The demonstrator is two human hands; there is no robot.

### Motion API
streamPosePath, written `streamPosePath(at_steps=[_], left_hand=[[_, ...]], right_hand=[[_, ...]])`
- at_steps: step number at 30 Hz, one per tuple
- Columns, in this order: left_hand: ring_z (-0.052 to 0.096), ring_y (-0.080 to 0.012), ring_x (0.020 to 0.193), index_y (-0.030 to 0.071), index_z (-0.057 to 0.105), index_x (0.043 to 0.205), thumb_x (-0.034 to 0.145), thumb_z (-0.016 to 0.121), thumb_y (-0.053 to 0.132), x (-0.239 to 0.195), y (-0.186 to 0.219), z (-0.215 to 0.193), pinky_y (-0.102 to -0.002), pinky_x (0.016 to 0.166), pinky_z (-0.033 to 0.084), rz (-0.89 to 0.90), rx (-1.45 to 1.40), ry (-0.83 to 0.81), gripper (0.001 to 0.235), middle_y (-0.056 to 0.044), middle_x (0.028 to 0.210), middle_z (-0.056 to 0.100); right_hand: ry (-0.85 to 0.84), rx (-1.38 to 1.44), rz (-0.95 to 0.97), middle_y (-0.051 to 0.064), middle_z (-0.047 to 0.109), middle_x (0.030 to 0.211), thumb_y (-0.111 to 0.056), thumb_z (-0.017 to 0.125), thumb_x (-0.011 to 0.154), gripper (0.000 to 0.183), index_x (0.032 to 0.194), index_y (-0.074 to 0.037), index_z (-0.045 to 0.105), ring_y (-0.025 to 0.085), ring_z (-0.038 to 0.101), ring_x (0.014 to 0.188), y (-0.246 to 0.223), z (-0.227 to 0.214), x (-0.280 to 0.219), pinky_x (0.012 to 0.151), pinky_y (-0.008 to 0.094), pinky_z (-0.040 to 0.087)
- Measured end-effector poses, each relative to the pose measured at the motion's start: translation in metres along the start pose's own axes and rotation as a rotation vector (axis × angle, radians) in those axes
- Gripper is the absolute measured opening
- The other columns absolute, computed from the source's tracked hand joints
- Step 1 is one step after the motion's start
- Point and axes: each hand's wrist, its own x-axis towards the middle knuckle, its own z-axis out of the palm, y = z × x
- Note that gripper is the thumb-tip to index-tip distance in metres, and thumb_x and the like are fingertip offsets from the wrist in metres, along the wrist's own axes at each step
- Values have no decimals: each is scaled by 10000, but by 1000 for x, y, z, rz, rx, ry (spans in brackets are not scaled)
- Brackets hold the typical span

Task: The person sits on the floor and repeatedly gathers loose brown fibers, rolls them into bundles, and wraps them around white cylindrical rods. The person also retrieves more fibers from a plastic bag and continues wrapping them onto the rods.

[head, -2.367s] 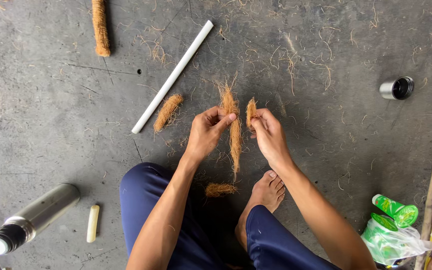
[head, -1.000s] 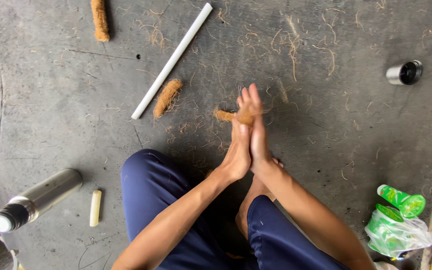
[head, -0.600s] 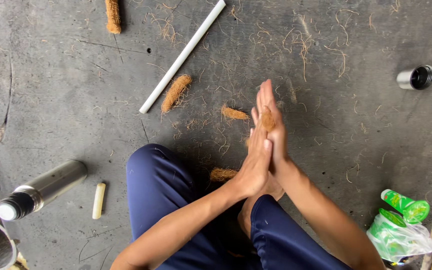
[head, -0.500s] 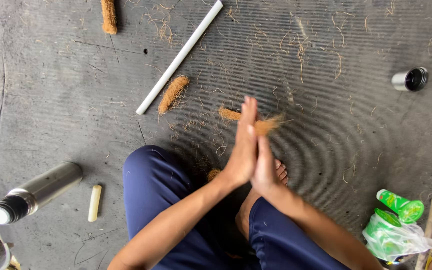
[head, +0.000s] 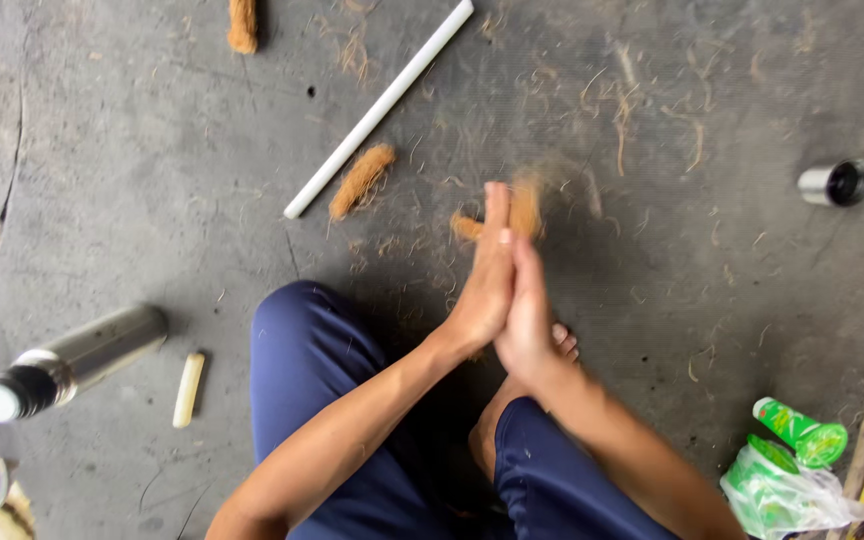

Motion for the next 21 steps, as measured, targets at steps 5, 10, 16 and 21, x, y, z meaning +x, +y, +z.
streamPosePath(at_steps=[5, 10, 16, 21], left_hand=[[-178, -315, 1608, 73, -105, 1645, 1099, 66, 487, -16, -1, 18, -483, 1286, -79, -33, 29, -141, 707, -147, 1744, -179], [-175, -325, 1612, 88, -64, 1655, 1094, 51, 517, 8, -9, -8, -503, 1281, -114, -30, 215, 64, 715, -155, 1738, -186], [-93, -338, 1634, 104, -23, 1668, 1104, 63, 545, 29, -11, -32, -543, 1297, -70, 7, 321, 255, 721, -166, 1757, -107], [234, -347, 1530, 160, -22, 1630, 1002, 122, 548, 28, 1, -35, -540, 1203, 258, -268, -221, 74, 753, -139, 1702, 88]], right_hand=[[-81, -109, -176, 113, 107, 1761, -436, 220, 1100, 699, 1652, -14, 148, 220, 103, 1621, -22, -6, 11, 1304, 372, 75], [-121, 65, -35, 113, 144, 1745, -442, 236, 1088, 687, 1637, -36, 150, 225, 140, 1608, -13, 7, -10, 1292, 388, 105], [-153, -40, -7, 152, 412, 1592, -355, 368, 1075, 622, 1574, 14, 330, 231, 415, 1452, 3, -3, -27, 1194, 374, 328], [-62, -150, -44, 167, 664, 1227, -98, 646, 1034, 376, 1336, 111, 569, 189, 629, 1155, -2, -14, -11, 1034, 311, 496]])
